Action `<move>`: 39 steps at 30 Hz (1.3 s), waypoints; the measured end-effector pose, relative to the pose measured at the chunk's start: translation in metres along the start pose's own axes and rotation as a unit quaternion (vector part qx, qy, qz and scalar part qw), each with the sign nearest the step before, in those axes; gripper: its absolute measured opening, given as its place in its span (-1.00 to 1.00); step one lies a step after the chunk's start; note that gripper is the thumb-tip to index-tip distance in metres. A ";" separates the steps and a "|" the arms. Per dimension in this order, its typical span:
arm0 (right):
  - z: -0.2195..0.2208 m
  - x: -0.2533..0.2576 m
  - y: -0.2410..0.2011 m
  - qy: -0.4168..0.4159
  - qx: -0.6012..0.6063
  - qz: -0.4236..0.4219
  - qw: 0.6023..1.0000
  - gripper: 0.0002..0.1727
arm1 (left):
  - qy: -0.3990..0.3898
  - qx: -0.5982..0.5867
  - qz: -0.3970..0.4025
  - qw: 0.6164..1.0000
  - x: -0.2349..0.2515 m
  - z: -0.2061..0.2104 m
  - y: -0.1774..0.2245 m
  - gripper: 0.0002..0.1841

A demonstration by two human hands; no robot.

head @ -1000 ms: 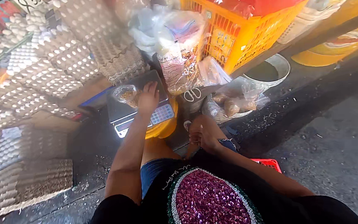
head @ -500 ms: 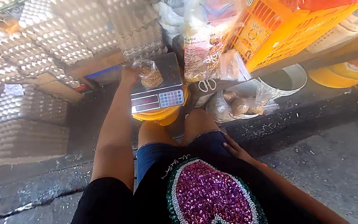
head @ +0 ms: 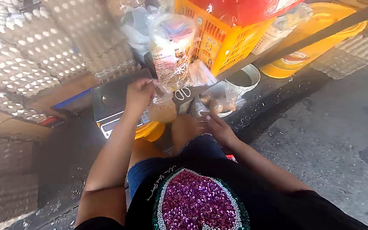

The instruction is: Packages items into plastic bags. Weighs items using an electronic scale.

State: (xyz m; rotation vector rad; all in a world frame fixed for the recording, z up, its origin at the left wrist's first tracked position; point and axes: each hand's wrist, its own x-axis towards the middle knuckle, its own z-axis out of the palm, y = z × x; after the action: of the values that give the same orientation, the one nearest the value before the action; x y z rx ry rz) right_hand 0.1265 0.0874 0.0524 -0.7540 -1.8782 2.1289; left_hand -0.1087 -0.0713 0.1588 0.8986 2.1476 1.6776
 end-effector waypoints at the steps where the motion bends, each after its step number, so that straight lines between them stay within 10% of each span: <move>1: 0.005 0.005 -0.011 -0.006 0.024 0.010 1.000 -0.51 | -0.014 -0.017 -0.019 1.000 -0.010 0.013 -0.008 -0.83; 8: 0.013 0.031 0.006 0.002 0.068 0.148 0.987 -0.72 | -0.174 0.052 -0.123 0.976 -0.051 0.073 -0.052 -0.79; 19: -0.026 0.015 -0.016 0.131 -0.084 -0.218 0.964 -0.69 | -0.156 0.088 0.069 0.981 -0.052 0.088 -0.027 -0.73; 23: -0.039 0.011 -0.025 0.091 -0.088 -0.138 0.982 -0.73 | -0.173 0.061 0.037 0.982 -0.045 0.104 -0.030 -0.80; 28: -0.029 0.000 -0.027 0.099 -0.138 -0.308 0.936 -0.73 | -0.266 0.007 0.031 0.963 -0.057 0.105 -0.026 -0.33; 31: -0.020 0.009 -0.013 0.092 -0.139 -0.378 0.911 -0.75 | -0.313 0.076 -0.012 0.947 -0.056 0.112 -0.036 -0.45; 36: -0.017 0.021 0.038 -0.038 -0.105 -0.294 0.949 0.02 | -0.216 0.043 0.015 0.975 -0.051 0.112 -0.020 -0.83; 39: -0.006 0.028 0.072 -0.011 -0.257 -0.265 0.929 0.10 | -0.243 0.021 0.027 0.969 -0.055 0.116 -0.008 -0.83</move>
State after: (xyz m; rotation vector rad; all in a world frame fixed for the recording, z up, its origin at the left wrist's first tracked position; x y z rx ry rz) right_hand 0.1183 0.0938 -0.0242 -0.2425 -2.3468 1.3391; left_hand -0.0034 -0.0165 0.1087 1.2402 1.8409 1.2648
